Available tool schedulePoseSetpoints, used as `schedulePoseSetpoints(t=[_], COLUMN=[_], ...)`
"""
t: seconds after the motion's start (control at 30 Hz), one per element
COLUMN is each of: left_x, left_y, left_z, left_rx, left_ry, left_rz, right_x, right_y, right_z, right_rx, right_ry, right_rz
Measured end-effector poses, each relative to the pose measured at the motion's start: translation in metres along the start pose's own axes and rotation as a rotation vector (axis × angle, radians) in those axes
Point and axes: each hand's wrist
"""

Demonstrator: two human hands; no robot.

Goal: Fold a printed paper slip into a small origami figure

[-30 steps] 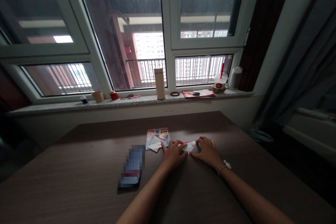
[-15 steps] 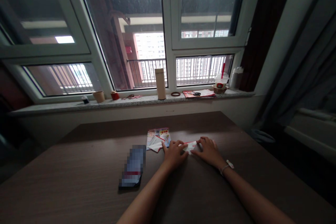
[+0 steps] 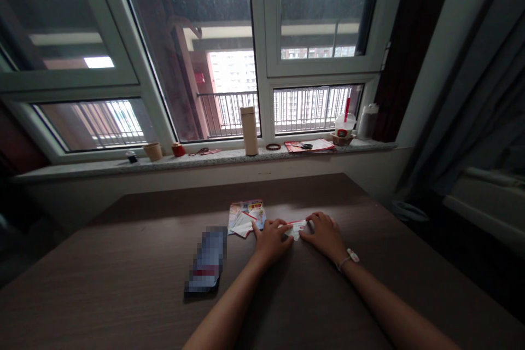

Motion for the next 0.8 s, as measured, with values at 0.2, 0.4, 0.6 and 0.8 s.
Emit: schedulePoseSetpoints(t=[0.2, 0.4, 0.6, 0.8], left_x=[0.0, 0.001, 0.001, 0.0], left_y=[0.001, 0.002, 0.004, 0.0], left_z=[-0.001, -0.001, -0.003, 0.0], left_rx=[0.038, 0.034, 0.04, 0.05], left_ry=[0.011, 0.001, 0.019, 0.007], left_rz=[-0.006, -0.004, 0.002, -0.017], right_x=[-0.003, -0.008, -0.013, -0.016], right_y=[0.003, 0.005, 0.004, 0.0], right_z=[0.002, 0.0, -0.003, -0.005], right_rx=[0.024, 0.017, -0.018, 0.011], right_ry=[-0.027, -0.065, -0.093, -0.104], right_rz=[-0.023, -0.026, -0.021, -0.053])
Point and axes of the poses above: each hand's wrist, its own x-axis away from the middle knuckle, its own y-axis out of the back of the hand, z = x × y
